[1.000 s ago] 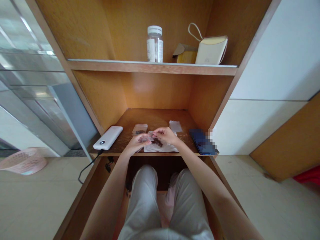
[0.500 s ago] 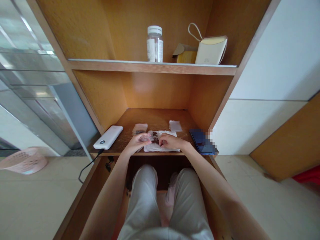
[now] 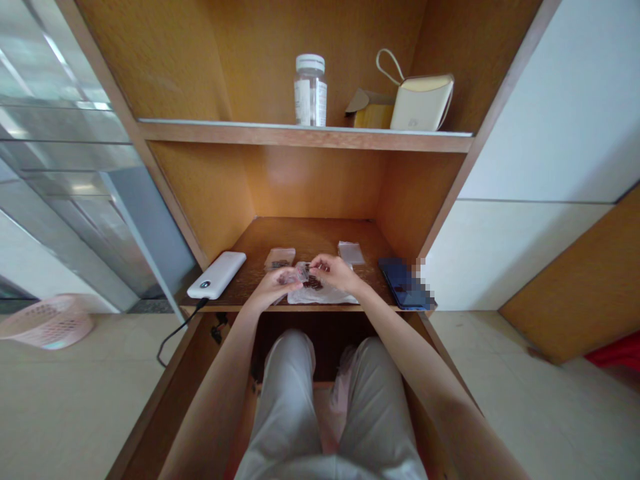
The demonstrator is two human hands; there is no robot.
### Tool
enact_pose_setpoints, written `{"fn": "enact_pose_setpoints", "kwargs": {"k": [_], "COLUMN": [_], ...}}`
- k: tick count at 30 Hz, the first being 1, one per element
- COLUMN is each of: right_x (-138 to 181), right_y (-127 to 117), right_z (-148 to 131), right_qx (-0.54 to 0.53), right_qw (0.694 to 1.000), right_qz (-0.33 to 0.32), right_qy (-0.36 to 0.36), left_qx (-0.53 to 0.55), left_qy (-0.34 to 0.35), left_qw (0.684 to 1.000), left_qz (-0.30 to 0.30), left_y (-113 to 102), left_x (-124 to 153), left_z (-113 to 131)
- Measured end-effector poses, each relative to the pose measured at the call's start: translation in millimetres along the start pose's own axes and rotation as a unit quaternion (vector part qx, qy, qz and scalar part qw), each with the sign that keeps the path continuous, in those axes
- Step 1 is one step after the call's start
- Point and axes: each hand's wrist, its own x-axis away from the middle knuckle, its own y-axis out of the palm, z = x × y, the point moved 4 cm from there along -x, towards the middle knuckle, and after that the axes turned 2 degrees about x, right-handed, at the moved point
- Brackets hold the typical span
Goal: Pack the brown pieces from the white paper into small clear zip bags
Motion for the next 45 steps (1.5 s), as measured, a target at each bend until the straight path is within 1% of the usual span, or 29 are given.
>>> {"fn": "enact_pose_setpoints", "kwargs": {"k": [1,4,7,9,11,13,15,16,17,20,23,27,30,32,36,39,41,43,45], "right_x": [-3,-11,-13,-12,-10,-7,-4,-2,0,6,10,12,13,12,4,-4,-9,-11,-12], "right_y": [4,18,29,29,23,13,4,1,0,3,8,13,13,10,2,5,13,22,29], "right_z": [-2,-5,-4,-1,2,6,9,11,12,14,16,20,21,20,11,1,-4,-6,-4], "right_qx": [-0.014,-0.042,-0.077,-0.103,-0.116,-0.092,-0.026,0.011,0.041,0.097,0.125,0.136,0.136,0.128,0.078,0.035,0.009,-0.025,-0.066], "right_qw": [1.000,0.999,0.996,0.991,0.990,0.993,0.998,0.999,0.997,0.989,0.982,0.978,0.979,0.983,0.996,0.999,1.000,1.000,0.998], "right_qz": [0.016,0.013,-0.024,-0.043,-0.033,-0.006,0.004,-0.010,-0.038,-0.113,-0.141,-0.157,-0.152,-0.132,-0.043,0.001,0.008,-0.001,-0.013], "right_qy": [-0.005,0.002,0.046,0.069,0.078,0.074,0.060,0.051,0.044,0.018,0.006,0.017,0.009,0.013,0.020,-0.001,-0.013,-0.016,0.001], "left_qx": [-0.001,-0.001,0.010,0.021,0.029,0.029,0.024,0.021,0.018,0.008,-0.005,-0.014,-0.012,-0.011,-0.002,-0.005,-0.009,-0.007,-0.001], "left_qy": [0.002,0.005,-0.002,-0.003,0.003,0.006,0.001,-0.001,-0.003,-0.005,-0.004,0.002,0.003,0.005,0.004,0.006,0.008,0.010,0.011], "left_qw": [1.000,1.000,1.000,1.000,1.000,1.000,1.000,1.000,1.000,1.000,1.000,1.000,1.000,1.000,1.000,1.000,1.000,1.000,1.000], "left_qz": [-0.001,0.005,0.012,0.014,0.009,0.001,0.002,0.006,0.008,0.014,0.016,0.010,0.012,0.013,0.008,0.011,0.005,-0.003,-0.001], "left_y": [0,-1,-1,-1,0,1,0,0,0,0,-1,-1,-2,-2,-1,-2,-2,-1,-1], "left_x": [0,-1,-2,-1,-1,-1,0,0,0,0,0,0,0,0,-1,-1,-2,-2,-2], "left_z": [-1,-4,-6,-5,-3,-1,-1,-1,-1,0,2,1,0,-1,-2,-4,-4,-4,-2]}}
